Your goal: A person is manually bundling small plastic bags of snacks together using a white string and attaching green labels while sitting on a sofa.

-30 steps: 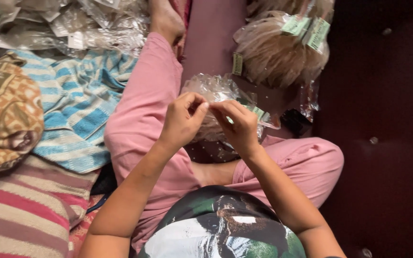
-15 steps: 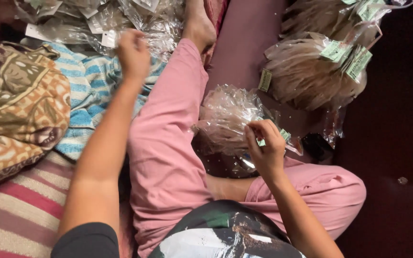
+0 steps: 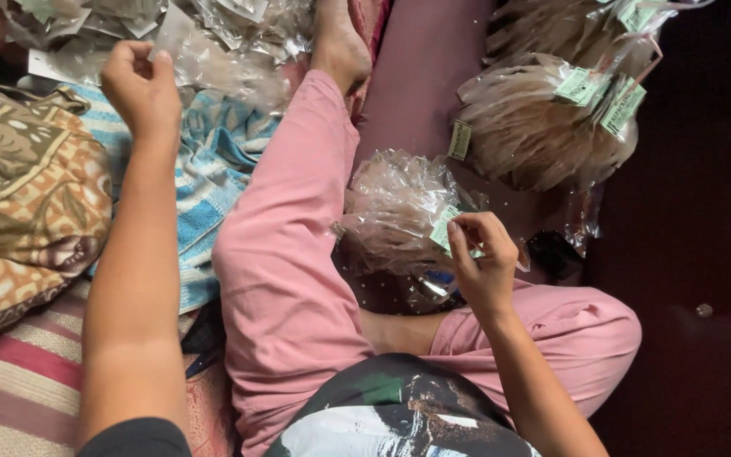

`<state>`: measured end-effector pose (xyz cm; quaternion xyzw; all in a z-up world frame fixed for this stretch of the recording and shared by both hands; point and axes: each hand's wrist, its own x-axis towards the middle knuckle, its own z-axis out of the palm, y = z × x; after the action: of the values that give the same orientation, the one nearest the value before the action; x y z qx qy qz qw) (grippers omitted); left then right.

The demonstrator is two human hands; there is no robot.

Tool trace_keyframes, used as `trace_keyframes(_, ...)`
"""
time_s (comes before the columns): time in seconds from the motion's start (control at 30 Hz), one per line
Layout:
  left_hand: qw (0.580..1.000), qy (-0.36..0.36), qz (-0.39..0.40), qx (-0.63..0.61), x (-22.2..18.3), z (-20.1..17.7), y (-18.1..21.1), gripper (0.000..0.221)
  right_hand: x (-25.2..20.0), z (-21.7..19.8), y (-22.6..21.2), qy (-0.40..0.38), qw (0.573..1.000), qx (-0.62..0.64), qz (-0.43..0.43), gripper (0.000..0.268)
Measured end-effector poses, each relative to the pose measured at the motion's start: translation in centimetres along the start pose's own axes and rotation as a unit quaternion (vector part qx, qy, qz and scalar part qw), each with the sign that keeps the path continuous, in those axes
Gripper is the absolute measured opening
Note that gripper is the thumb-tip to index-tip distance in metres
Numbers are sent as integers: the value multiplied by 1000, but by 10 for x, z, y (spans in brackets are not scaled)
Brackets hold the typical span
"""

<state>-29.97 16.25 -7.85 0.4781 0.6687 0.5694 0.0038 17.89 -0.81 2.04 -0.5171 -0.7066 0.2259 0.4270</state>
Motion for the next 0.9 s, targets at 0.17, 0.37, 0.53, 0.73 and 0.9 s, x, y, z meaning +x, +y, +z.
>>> trace_keyframes(0.17, 982, -137, 67, -114, -49, -34, 165, 13, 1, 4, -2, 8, 1000, 11, -4, 4)
trace_keyframes(0.37, 915, -327, 70, -225, -173, -10, 248, 26, 6, 18, 0, 68, 996, 36, -40, 3)
trace_keyframes(0.53, 902, -372, 33, -219, -221, 9, 269, 32, 5, 27, 9, 76, 995, -1, -58, 6)
trace_keyframes(0.73, 904, -369, 32, -212, -225, 9, 277, 30, 3, 21, 9, 77, 993, -52, -77, 7)
trace_keyframes(0.9, 904, -371, 69, -201, -227, 8, 278, 30, 3, 19, 5, 85, 990, -68, -92, 8)
